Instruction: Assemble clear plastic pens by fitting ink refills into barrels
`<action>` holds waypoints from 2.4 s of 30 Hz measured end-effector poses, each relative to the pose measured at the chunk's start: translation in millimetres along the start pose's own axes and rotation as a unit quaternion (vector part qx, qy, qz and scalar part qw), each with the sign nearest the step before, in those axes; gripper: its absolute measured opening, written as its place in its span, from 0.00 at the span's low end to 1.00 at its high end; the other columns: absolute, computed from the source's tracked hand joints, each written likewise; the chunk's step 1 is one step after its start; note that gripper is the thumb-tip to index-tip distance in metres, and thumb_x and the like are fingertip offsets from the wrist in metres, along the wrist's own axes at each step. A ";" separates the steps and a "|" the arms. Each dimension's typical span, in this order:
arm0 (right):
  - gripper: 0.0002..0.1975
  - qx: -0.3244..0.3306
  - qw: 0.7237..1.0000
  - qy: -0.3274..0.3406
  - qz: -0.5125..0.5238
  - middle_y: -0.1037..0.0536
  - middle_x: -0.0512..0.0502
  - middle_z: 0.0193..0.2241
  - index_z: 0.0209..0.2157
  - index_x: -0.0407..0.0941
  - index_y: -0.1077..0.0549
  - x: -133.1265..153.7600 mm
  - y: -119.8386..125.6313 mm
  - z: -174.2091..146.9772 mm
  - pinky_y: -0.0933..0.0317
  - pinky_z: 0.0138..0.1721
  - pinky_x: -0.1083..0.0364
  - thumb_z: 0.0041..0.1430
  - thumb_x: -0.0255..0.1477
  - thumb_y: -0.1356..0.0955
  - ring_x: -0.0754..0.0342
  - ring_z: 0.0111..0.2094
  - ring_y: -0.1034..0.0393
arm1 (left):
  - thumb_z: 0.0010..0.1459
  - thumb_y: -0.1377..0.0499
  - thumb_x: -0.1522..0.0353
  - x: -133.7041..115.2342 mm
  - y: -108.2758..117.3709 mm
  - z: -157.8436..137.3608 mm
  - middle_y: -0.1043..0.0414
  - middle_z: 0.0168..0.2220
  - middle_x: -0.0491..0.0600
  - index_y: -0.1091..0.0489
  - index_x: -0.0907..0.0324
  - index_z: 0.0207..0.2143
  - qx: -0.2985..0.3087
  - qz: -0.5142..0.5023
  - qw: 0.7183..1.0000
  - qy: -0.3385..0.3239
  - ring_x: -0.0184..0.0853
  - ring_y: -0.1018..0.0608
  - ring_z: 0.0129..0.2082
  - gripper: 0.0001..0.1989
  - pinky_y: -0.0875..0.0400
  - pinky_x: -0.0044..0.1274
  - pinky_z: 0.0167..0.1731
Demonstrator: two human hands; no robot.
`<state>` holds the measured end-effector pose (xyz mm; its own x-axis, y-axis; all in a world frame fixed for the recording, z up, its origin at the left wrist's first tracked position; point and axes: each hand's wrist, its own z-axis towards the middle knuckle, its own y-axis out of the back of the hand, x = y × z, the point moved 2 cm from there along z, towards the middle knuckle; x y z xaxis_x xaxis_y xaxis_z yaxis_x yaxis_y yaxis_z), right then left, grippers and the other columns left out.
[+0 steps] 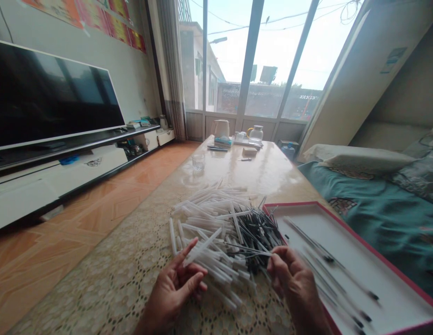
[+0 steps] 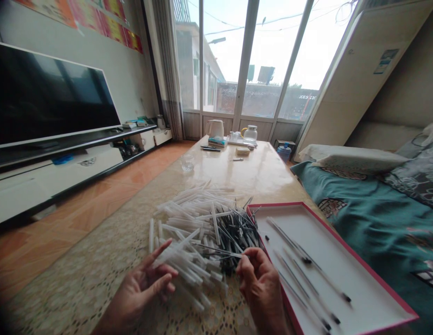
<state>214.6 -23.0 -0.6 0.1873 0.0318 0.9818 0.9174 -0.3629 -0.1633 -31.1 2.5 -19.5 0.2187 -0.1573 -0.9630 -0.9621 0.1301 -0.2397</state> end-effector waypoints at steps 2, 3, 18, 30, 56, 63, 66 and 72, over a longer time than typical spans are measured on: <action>0.18 0.055 0.998 -0.015 -0.008 0.34 0.58 0.18 0.30 0.45 0.35 -5.6 -13.7 -9.9 0.56 0.15 0.64 0.52 0.44 0.30 0.65 0.14 0.49 | 0.45 0.29 0.63 -0.9 -1.3 -1.3 0.23 0.27 0.45 0.29 0.55 0.51 0.021 0.007 1.000 0.005 0.33 0.22 0.22 0.29 0.28 0.22 0.21; 0.18 0.076 0.997 -0.019 -0.011 0.35 0.59 0.18 0.30 0.46 0.36 -9.1 -19.8 -14.6 0.56 0.15 0.64 0.53 0.44 0.30 0.64 0.15 0.50 | 0.44 0.29 0.64 -1.6 -2.1 -2.1 0.23 0.27 0.45 0.27 0.56 0.47 0.029 0.008 1.000 0.008 0.33 0.22 0.22 0.26 0.28 0.21 0.22; 0.05 0.066 0.917 0.276 -0.280 0.23 0.46 0.31 0.35 0.47 0.29 2.1 -16.7 -21.4 0.34 0.32 0.57 0.61 0.32 0.36 0.52 0.30 0.28 | 0.40 0.27 0.62 -4.3 -1.2 -2.7 0.24 0.18 0.45 0.24 0.60 0.25 0.012 -0.019 0.999 0.042 0.30 0.24 0.19 0.13 0.32 0.17 0.21; 0.15 -0.075 0.956 0.190 -0.210 0.22 0.47 0.26 0.38 0.45 0.28 15.6 10.4 1.1 0.32 0.27 0.55 0.54 0.41 0.30 0.50 0.25 0.26 | 0.53 0.36 0.58 -4.2 -5.7 -4.7 0.21 0.27 0.47 0.61 0.55 0.67 0.046 0.045 0.998 0.006 0.37 0.20 0.22 0.47 0.26 0.24 0.19; 0.04 -0.123 0.763 0.139 -0.619 0.22 0.36 0.31 0.25 0.45 0.28 36.0 90.7 105.5 0.38 0.34 0.49 0.52 0.26 0.34 0.39 0.35 0.26 | 0.51 0.36 0.54 -4.9 -2.4 -5.9 0.29 0.17 0.39 0.37 0.57 0.48 -0.022 0.057 0.998 -0.007 0.29 0.29 0.10 0.27 0.38 0.16 0.09; 0.06 -0.134 0.698 0.088 -0.698 0.23 0.33 0.28 0.24 0.43 0.28 20.0 102.6 113.0 0.40 0.25 0.50 0.53 0.28 0.34 0.38 0.30 0.26 | 0.54 0.38 0.54 -3.9 -1.6 -4.7 0.29 0.19 0.40 0.38 0.57 0.49 -0.010 0.075 0.997 -0.009 0.28 0.28 0.11 0.25 0.38 0.15 0.10; 0.07 -0.127 0.696 0.101 -0.700 0.25 0.36 0.25 0.22 0.44 0.29 24.9 104.2 115.1 0.39 0.26 0.50 0.53 0.27 0.34 0.41 0.27 0.27 | 0.55 0.39 0.55 -1.9 -0.9 -3.7 0.29 0.19 0.39 0.37 0.57 0.49 -0.008 0.074 0.997 -0.012 0.28 0.29 0.11 0.24 0.38 0.15 0.10; 0.04 -0.056 0.711 0.239 -0.659 0.26 0.41 0.36 0.33 0.45 0.32 49.2 59.9 73.3 0.39 0.44 0.52 0.59 0.30 0.36 0.45 0.42 0.31 | 0.55 0.38 0.57 3.4 -1.2 -8.8 0.30 0.21 0.41 0.30 0.58 0.39 -0.004 0.088 0.996 -0.031 0.28 0.28 0.15 0.16 0.33 0.18 0.14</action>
<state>304.5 25.1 30.8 -0.9741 0.1030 0.2015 0.1479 -0.3843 0.9113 -30.6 -6.8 -21.4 0.0554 -0.0724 -0.9958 -0.9876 0.1427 -0.0653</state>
